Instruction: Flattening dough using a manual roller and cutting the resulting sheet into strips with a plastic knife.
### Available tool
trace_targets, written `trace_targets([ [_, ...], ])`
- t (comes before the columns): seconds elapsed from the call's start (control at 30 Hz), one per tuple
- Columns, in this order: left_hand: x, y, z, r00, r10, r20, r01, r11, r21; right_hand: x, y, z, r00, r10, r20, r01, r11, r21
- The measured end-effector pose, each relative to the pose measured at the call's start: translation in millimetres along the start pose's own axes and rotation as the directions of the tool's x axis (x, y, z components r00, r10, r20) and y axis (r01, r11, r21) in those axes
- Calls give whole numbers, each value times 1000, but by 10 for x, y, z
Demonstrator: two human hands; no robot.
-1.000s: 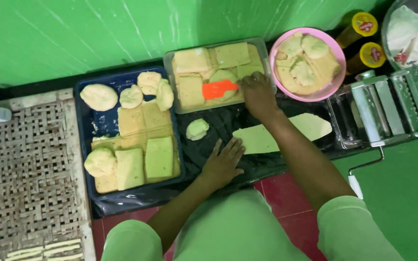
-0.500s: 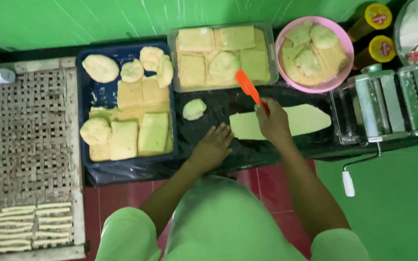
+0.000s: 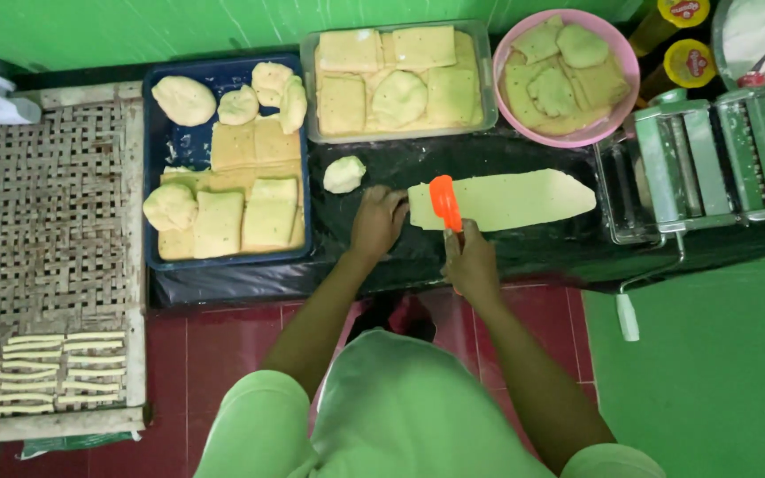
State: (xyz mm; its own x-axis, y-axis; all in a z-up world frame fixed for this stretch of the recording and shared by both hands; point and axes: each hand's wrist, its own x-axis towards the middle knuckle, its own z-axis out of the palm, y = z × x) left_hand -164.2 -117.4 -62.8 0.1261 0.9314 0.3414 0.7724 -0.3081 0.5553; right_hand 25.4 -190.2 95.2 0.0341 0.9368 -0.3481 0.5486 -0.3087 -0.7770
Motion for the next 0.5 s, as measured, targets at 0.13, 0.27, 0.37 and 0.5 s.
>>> trace_targets([
  [0.13,18,-113,103,999,-6,-45,6,1000,6,65,-37,69,1000,-18,16,20,992,-121],
  [0.27,19,-59,42,996,0,-91,-2,1000,-16,250,70,241,998,-56,-39,41,948,-315],
  [0.37,17,17,-67,998,-18,-59,17,1000,-14,341,82,401,994,-86,-72,48,906,-419],
  [0.5,20,10,-62,1000,-11,-28,11,1000,6,355,58,527,992,-98,-85,43,868,-495],
])
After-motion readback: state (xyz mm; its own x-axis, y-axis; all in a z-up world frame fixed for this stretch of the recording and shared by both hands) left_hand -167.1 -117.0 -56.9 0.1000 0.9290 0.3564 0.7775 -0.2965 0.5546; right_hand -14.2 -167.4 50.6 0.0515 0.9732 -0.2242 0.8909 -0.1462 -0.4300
